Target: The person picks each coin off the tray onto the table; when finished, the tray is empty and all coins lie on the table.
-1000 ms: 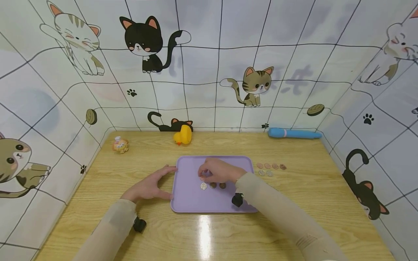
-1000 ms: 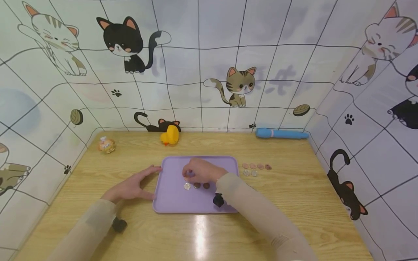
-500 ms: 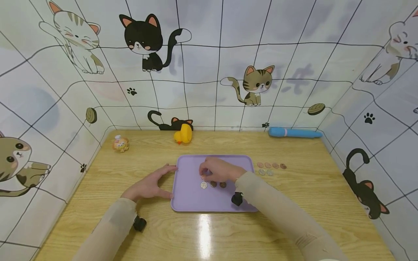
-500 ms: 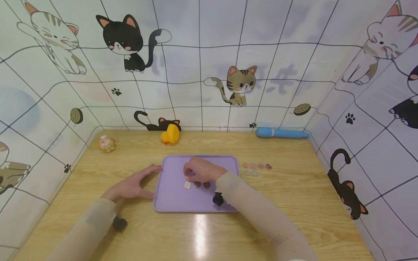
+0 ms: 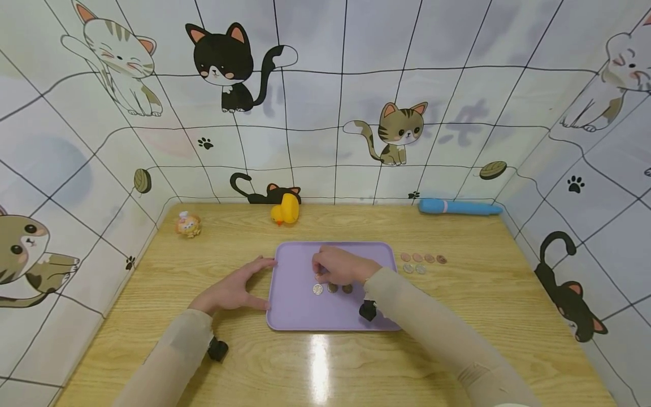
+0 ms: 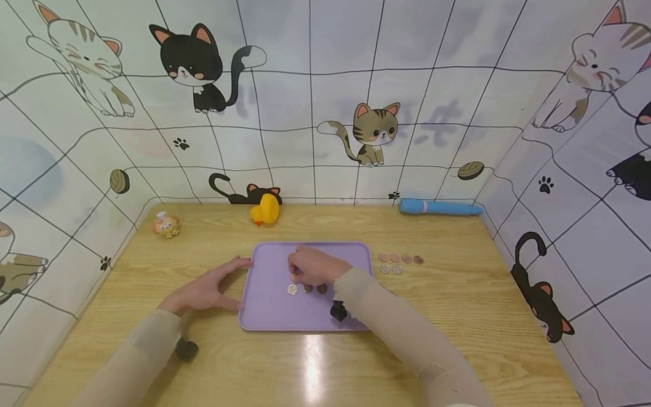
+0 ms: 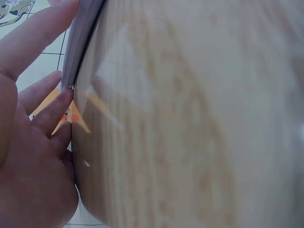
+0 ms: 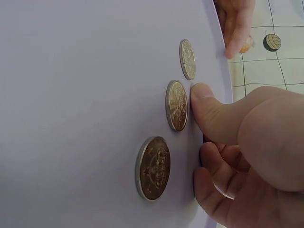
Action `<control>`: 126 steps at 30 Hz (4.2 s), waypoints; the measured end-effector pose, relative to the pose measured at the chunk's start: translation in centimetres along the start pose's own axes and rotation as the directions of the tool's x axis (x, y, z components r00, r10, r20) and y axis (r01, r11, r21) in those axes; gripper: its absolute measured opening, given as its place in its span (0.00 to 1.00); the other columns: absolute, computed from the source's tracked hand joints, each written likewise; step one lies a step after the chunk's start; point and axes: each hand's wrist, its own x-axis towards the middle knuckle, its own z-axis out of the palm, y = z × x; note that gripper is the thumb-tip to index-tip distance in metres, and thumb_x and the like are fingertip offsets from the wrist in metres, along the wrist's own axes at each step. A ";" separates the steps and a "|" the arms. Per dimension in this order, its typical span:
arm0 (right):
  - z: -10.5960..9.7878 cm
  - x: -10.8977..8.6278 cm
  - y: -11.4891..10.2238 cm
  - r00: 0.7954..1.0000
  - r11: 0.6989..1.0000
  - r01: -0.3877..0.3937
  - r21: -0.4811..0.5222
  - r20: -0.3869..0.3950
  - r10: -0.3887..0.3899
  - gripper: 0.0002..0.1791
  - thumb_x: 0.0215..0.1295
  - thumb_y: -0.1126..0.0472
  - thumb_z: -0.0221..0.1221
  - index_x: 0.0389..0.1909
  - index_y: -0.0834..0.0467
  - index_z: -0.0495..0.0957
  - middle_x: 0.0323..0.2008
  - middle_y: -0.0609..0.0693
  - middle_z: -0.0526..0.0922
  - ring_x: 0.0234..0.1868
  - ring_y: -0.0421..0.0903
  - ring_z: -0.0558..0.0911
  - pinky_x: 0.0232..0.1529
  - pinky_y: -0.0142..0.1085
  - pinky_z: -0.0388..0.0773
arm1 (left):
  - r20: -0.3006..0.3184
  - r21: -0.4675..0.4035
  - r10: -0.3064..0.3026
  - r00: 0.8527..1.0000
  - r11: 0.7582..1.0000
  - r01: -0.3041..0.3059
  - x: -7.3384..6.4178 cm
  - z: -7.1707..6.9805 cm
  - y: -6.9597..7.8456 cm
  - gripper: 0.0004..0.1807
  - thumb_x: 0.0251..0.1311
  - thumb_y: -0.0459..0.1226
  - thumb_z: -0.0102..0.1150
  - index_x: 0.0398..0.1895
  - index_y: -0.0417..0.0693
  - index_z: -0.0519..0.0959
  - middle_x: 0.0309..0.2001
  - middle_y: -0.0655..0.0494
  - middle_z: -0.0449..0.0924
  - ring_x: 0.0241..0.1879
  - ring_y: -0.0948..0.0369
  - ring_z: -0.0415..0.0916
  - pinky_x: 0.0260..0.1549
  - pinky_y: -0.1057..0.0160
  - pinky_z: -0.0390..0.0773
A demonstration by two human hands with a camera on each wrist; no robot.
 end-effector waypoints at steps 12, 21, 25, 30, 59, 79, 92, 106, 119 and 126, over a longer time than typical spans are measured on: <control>-0.1 -0.4 -0.4 0.999 0.999 -0.031 0.035 -0.012 0.031 0.07 0.73 0.58 0.67 0.39 0.55 0.78 0.37 0.45 0.73 0.40 0.43 0.73 0.46 0.36 0.73 | -0.004 -0.009 0.021 1.000 1.000 -0.021 -0.1 0.1 0.3 0.54 0.51 0.46 0.83 0.81 0.58 0.62 0.85 0.45 0.47 0.83 0.39 0.39 0.76 0.27 0.40; -0.1 -0.6 -0.4 0.999 0.991 -0.016 0.135 -0.041 0.021 0.05 0.73 0.62 0.66 0.38 0.57 0.79 0.35 0.48 0.79 0.38 0.42 0.75 0.44 0.36 0.76 | -0.006 -0.001 0.010 1.000 1.000 -0.010 -0.1 0.2 0.3 0.55 0.51 0.46 0.83 0.82 0.58 0.62 0.85 0.46 0.47 0.83 0.40 0.39 0.77 0.28 0.40; 0.0 -0.6 -0.1 0.998 0.990 -0.006 0.142 -0.056 0.014 0.05 0.73 0.61 0.66 0.38 0.56 0.80 0.35 0.46 0.81 0.38 0.41 0.77 0.45 0.36 0.77 | -0.005 0.001 0.005 1.000 1.000 -0.005 -0.1 0.2 0.3 0.55 0.51 0.46 0.83 0.81 0.58 0.62 0.85 0.46 0.46 0.83 0.39 0.38 0.76 0.27 0.39; 0.2 -0.6 0.1 0.998 0.986 -0.013 0.166 -0.065 0.024 0.04 0.73 0.61 0.66 0.37 0.54 0.81 0.35 0.43 0.81 0.38 0.39 0.78 0.47 0.35 0.78 | -0.007 0.003 0.000 1.000 1.000 0.000 -0.1 0.1 0.2 0.55 0.51 0.46 0.83 0.81 0.58 0.62 0.85 0.46 0.46 0.83 0.38 0.36 0.76 0.26 0.38; -0.1 -2.3 1.1 0.992 0.937 -0.002 0.351 -0.117 0.046 0.03 0.69 0.65 0.69 0.40 0.58 0.86 0.34 0.45 0.87 0.37 0.37 0.83 0.46 0.34 0.83 | 0.002 -0.005 -0.038 0.999 0.999 0.038 -0.2 0.0 0.2 0.57 0.49 0.49 0.84 0.82 0.64 0.61 0.86 0.49 0.43 0.84 0.42 0.34 0.77 0.29 0.37; -0.4 -9.3 4.6 0.961 0.878 -0.034 0.477 -0.226 0.160 0.04 0.67 0.63 0.71 0.40 0.57 0.86 0.37 0.46 0.88 0.39 0.41 0.85 0.43 0.36 0.85 | 0.000 0.011 -0.011 1.000 1.000 0.011 -0.2 0.0 0.3 0.54 0.52 0.47 0.82 0.82 0.61 0.62 0.86 0.46 0.44 0.84 0.38 0.34 0.75 0.25 0.37; -2.3 -16.5 7.8 0.892 0.842 -0.153 0.517 -0.294 0.342 0.08 0.68 0.61 0.71 0.46 0.55 0.86 0.38 0.49 0.86 0.39 0.46 0.85 0.42 0.34 0.84 | 0.002 0.007 -0.026 1.000 1.000 0.026 -0.1 0.0 0.4 0.56 0.50 0.49 0.83 0.82 0.64 0.61 0.86 0.49 0.44 0.84 0.41 0.34 0.76 0.27 0.37; -2.0 -21.4 10.4 0.823 0.861 -0.237 0.450 -0.378 0.424 0.08 0.68 0.65 0.70 0.46 0.60 0.86 0.40 0.52 0.86 0.41 0.44 0.82 0.46 0.31 0.83 | 0.007 0.011 -0.004 1.000 1.000 0.004 -0.1 0.1 0.1 0.56 0.50 0.49 0.83 0.82 0.61 0.61 0.86 0.50 0.46 0.84 0.41 0.35 0.76 0.27 0.38; -1.3 -23.2 11.8 0.781 0.835 -0.366 0.411 -0.351 0.516 0.07 0.70 0.64 0.69 0.45 0.60 0.86 0.39 0.50 0.86 0.41 0.46 0.81 0.46 0.36 0.84 | 0.007 0.015 0.010 1.000 1.000 -0.010 -0.1 0.0 0.0 0.56 0.50 0.48 0.83 0.82 0.59 0.61 0.86 0.49 0.46 0.84 0.40 0.35 0.76 0.27 0.37; -0.6 -23.2 12.2 0.762 0.847 -0.411 0.337 -0.383 0.522 0.05 0.68 0.63 0.70 0.41 0.59 0.85 0.36 0.48 0.86 0.40 0.45 0.82 0.43 0.34 0.82 | 0.002 0.013 0.021 1.000 1.000 -0.021 0.0 0.1 0.1 0.55 0.51 0.48 0.83 0.82 0.58 0.61 0.85 0.48 0.46 0.84 0.38 0.35 0.75 0.26 0.37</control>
